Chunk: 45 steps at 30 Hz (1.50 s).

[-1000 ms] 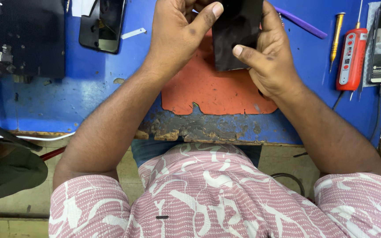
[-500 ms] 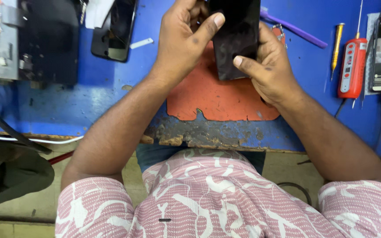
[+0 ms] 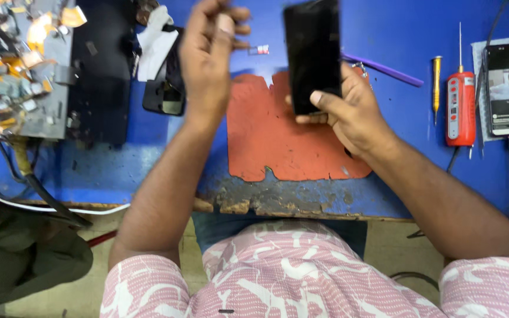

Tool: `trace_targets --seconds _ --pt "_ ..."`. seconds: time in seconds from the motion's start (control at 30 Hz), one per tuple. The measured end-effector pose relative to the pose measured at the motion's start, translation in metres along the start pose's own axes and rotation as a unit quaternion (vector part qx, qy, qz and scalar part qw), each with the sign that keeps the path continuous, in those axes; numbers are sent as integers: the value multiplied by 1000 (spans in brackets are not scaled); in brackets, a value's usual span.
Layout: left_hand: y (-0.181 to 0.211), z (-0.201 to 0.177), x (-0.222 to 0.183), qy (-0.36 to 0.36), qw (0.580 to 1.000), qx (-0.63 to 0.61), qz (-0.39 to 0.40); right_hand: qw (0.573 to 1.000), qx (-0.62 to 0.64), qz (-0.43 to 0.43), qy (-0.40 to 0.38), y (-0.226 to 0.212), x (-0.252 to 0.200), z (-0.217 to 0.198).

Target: The person repeatedly opens and closes the back cover of a blue smartphone to check the fit and alignment of the internal components. They handle the device with both hands, pressing along the edges and inspecting the battery and motherboard area.

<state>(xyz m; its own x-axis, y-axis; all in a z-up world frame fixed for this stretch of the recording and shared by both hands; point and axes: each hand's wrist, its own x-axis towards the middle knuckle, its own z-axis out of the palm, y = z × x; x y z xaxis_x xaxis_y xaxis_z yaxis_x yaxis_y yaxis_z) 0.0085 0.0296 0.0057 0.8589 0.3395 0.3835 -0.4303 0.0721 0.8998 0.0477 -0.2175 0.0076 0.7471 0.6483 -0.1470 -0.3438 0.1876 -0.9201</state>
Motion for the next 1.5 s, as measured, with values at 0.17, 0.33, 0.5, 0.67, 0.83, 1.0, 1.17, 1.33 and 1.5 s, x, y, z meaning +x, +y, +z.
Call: trace_targets --seconds 0.17,0.33,0.5,0.67,0.83,1.0,1.17,1.33,1.5 --pt "-9 -15 -5 -17 994 108 31 999 41 -18 9 0 -7 -5" --pt "12 -11 0 -204 973 46 -95 999 35 -16 21 -4 -3 3" --pt "20 -17 0 -384 883 -188 -191 999 17 -29 30 -3 2 1" --pt "-19 -33 3 -99 920 -369 -86 999 22 -16 20 -5 -1 0" --pt "-32 -31 0 -73 926 -359 -90 999 18 -8 27 -9 0 6" --pt "-26 -1 -14 -84 966 -183 -164 1000 3 -10 1 -1 -2 0" --pt "-30 21 -21 -139 975 -91 -147 971 -196 -119 -61 8 -7 -2" --pt "-39 16 -26 -168 981 -28 -91 885 -418 -202 -45 3 -17 11" --pt "-37 14 -21 -140 973 -140 -122 839 -477 -259 -47 -12 -11 16"
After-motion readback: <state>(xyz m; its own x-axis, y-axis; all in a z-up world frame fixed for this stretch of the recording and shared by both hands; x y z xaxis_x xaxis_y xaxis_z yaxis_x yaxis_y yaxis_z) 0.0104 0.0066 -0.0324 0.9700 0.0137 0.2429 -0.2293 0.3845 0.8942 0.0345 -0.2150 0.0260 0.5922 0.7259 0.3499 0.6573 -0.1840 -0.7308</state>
